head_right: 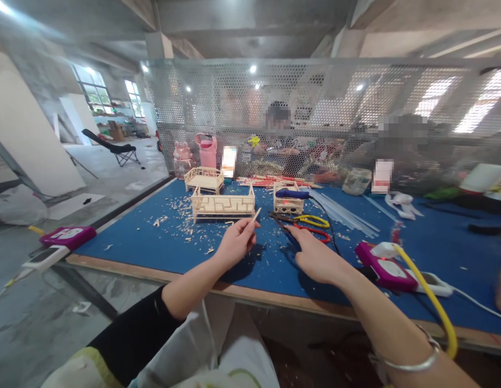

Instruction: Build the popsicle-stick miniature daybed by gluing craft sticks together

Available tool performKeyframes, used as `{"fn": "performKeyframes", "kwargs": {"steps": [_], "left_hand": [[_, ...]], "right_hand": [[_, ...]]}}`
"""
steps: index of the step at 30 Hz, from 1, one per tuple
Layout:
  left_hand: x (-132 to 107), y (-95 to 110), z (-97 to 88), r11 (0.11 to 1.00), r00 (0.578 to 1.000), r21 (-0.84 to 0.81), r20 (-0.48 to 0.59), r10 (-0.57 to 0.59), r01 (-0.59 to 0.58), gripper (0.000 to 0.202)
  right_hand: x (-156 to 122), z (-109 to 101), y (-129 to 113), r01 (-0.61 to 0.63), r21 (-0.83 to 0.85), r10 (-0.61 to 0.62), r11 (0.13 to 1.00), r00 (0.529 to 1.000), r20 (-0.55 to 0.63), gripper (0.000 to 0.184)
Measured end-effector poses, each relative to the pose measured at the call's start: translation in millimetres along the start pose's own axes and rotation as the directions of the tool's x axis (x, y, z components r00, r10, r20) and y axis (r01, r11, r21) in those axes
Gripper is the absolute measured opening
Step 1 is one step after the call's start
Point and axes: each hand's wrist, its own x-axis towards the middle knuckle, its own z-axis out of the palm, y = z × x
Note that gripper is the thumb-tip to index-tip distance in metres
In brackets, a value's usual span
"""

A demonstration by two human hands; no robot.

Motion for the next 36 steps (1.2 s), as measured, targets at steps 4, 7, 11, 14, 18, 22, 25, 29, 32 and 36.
{"fn": "performKeyframes", "kwargs": {"steps": [4,7,11,14,18,22,25,29,32,36], "left_hand": [[-2,2,1.9,0.999,0.997,-0.024,0.069,-0.025,0.027,0.018],[-3,3,2.0,0.999,0.994,-0.012,0.106,-0.033,0.035,0.018],[-4,2,2.1,0.999,0.985,0.009,0.165,-0.039,0.038,0.021],[-4,2,2.7,0.999,0.983,0.016,0.182,-0.035,0.033,0.021],[-4,0,3.0,0.999,0.978,0.026,0.203,-0.040,0.035,0.020],[-3,0,1.8,0.998,0.979,0.051,0.197,-0.046,0.037,0.021],[-3,1,1.2,0.998,0.983,0.061,0.184,-0.026,0.015,0.020],[-5,3,2.1,0.998,0.986,0.055,0.169,-0.002,-0.008,0.022],[-6,2,2.2,0.997,0.990,0.080,0.142,-0.008,-0.003,0.024],[-6,1,1.6,0.995,0.988,0.095,0.146,-0.045,0.031,0.023]], "right_hand": [[-1,0,-11,0.035,-0.115,-0.023,0.993,0.994,0.104,0.072],[0,0,-15,0.063,-0.124,-0.048,0.990,0.992,0.118,0.074],[1,1,-20,0.052,-0.103,-0.038,0.993,0.991,0.130,0.074],[2,2,-24,0.015,-0.096,-0.001,0.995,0.991,0.137,0.075],[3,5,-27,-0.005,-0.108,0.020,0.994,0.991,0.135,0.075],[3,8,-29,0.046,-0.113,-0.033,0.993,0.992,0.120,0.065],[2,11,-31,0.045,-0.139,-0.029,0.989,0.993,0.115,0.051],[1,13,-28,0.045,-0.160,-0.030,0.986,0.995,0.096,0.048],[1,13,-25,0.087,-0.135,-0.074,0.987,0.992,0.099,0.051],[1,11,-25,0.096,-0.106,-0.082,0.990,0.989,0.127,0.059]]}}
